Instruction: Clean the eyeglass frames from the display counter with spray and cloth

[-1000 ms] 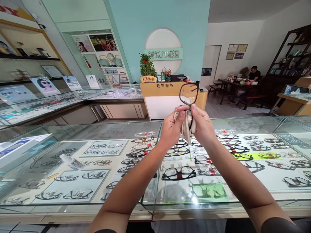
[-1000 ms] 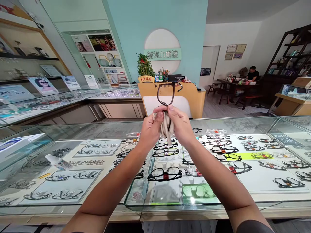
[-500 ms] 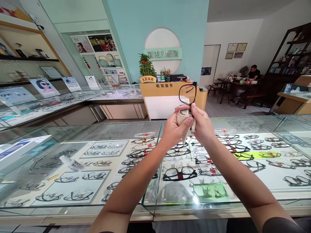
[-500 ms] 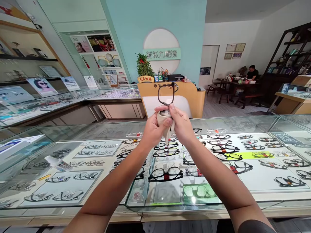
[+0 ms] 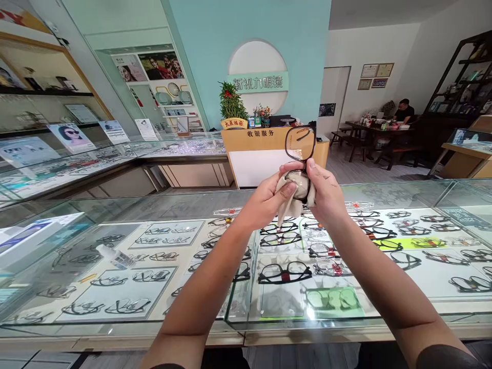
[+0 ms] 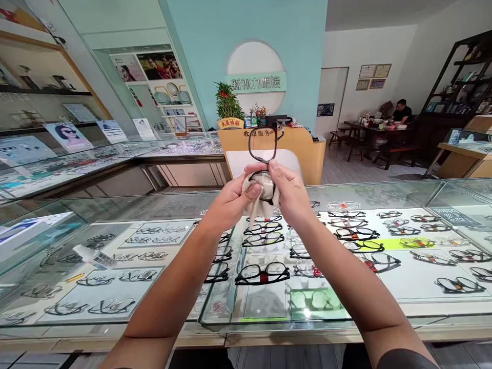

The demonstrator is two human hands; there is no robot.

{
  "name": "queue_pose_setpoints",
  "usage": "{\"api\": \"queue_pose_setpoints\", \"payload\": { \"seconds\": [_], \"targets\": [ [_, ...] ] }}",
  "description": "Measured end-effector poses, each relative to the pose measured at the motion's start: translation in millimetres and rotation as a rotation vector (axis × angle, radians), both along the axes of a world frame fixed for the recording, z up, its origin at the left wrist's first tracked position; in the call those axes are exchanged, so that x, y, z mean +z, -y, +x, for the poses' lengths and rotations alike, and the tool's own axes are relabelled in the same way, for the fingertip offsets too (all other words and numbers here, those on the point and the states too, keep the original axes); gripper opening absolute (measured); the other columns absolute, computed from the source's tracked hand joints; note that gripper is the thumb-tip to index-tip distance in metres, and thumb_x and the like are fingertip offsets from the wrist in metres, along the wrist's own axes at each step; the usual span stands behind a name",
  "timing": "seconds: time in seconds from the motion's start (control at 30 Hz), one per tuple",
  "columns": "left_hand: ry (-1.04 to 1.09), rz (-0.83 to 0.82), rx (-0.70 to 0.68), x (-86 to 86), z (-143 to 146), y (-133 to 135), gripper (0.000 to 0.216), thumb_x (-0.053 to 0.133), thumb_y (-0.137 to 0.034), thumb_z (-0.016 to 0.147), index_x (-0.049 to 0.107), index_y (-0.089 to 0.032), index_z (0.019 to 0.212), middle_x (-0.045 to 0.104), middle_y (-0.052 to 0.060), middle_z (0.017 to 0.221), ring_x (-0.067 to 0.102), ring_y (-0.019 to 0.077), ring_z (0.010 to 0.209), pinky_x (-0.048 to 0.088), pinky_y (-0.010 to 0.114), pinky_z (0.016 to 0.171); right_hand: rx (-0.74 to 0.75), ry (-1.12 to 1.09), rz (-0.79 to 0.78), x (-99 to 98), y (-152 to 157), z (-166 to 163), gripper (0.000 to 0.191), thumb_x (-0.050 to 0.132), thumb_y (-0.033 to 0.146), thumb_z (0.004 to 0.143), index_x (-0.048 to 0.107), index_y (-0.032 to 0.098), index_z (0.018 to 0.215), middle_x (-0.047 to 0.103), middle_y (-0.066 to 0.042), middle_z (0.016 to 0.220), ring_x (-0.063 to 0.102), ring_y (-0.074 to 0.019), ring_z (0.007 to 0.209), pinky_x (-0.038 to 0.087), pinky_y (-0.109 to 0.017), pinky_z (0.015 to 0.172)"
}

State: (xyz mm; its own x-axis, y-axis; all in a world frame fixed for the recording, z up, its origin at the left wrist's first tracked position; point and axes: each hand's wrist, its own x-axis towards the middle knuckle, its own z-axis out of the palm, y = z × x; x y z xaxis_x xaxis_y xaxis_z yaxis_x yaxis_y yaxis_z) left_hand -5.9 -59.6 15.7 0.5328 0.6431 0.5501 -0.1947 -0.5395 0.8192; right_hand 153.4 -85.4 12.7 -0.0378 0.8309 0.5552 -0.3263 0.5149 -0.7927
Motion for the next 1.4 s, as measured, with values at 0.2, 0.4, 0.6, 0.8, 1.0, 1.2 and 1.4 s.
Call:
{"api": "queue_pose_setpoints", "payload": {
  "seconds": [0.2,0.4,0.6,0.8,1.0,1.2,1.4],
  "targets": [
    [0.259,-0.010,0.162,-19.6,27.5,3.2,0.057,0.087,-0.061,0.085,0.069,-0.017,0.117,0.072,0.004,0.092,0.066,0.0152,0.079,0.056,0.025,0.072,0.000,-0.008,0.033,-4.8,-1.1,-11.4,0.049,0.060,0.069,0.102,0.085,0.027,0.106,0.084,-0.005,0.114,0.076,-0.0262,0.114,0.060,-0.041,0.105],
    [0.328,0.031,0.290,-22.5,29.2,4.8,0.051,0.066,-0.068,0.099,0.066,-0.018,0.089,0.055,-0.002,0.067,0.048,0.0101,0.059,0.043,0.023,0.057,0.052,0.072,0.032,-4.5,1.3,-8.3,0.052,0.060,0.072,0.101,0.086,0.028,0.112,0.084,-0.005,0.117,0.077,-0.0271,0.110,0.062,-0.041,0.101],
    [0.032,-0.062,0.037,-1.9,4.9,-0.1,0.050,0.073,-0.068,0.093,0.069,-0.018,0.092,0.067,0.003,0.077,0.063,0.0166,0.069,0.051,0.028,0.064,0.024,0.027,-0.001,-1.3,-4.6,7.4,0.044,0.066,0.064,0.101,0.086,0.027,0.111,0.084,-0.005,0.116,0.077,-0.0232,0.105,0.062,-0.038,0.097],
    [0.102,-0.097,0.021,-7.2,13.8,-0.9,0.064,0.093,-0.059,0.078,0.069,-0.019,0.120,0.071,0.003,0.088,0.067,0.0183,0.079,0.053,0.028,0.071,-0.012,0.046,0.010,-4.3,-9.5,7.0,0.048,0.065,0.068,0.100,0.086,0.027,0.115,0.082,-0.005,0.124,0.075,-0.0252,0.115,0.058,-0.040,0.105],
    [0.285,-0.122,0.223,-17.3,29.2,4.1,0.057,0.079,-0.072,0.086,0.067,-0.018,0.099,0.057,-0.003,0.069,0.048,0.0105,0.058,0.041,0.024,0.055,0.011,0.152,0.071,-4.6,-4.3,1.6,0.051,0.059,0.069,0.103,0.086,0.029,0.122,0.080,-0.005,0.132,0.068,-0.0282,0.133,0.052,-0.044,0.117],
    [0.169,-0.149,0.214,-9.7,15.9,0.7,0.065,0.065,-0.082,0.091,0.054,-0.020,0.072,0.050,-0.003,0.057,0.043,0.0107,0.049,0.034,0.025,0.047,0.002,0.190,0.095,-2.7,-3.6,6.4,0.042,0.064,0.062,0.104,0.085,0.031,0.123,0.080,-0.005,0.129,0.068,-0.0274,0.128,0.050,-0.047,0.120],
    [0.095,-0.210,0.213,-5.9,-2.6,-10.8,0.060,0.072,-0.078,0.089,0.067,-0.018,0.083,0.065,0.001,0.072,0.057,0.0134,0.061,0.047,0.026,0.059,0.000,0.091,0.139,2.9,-5.1,17.5,0.036,0.062,0.056,0.107,0.086,0.032,0.117,0.080,-0.004,0.131,0.073,-0.0246,0.123,0.054,-0.045,0.114]
  ]
}}
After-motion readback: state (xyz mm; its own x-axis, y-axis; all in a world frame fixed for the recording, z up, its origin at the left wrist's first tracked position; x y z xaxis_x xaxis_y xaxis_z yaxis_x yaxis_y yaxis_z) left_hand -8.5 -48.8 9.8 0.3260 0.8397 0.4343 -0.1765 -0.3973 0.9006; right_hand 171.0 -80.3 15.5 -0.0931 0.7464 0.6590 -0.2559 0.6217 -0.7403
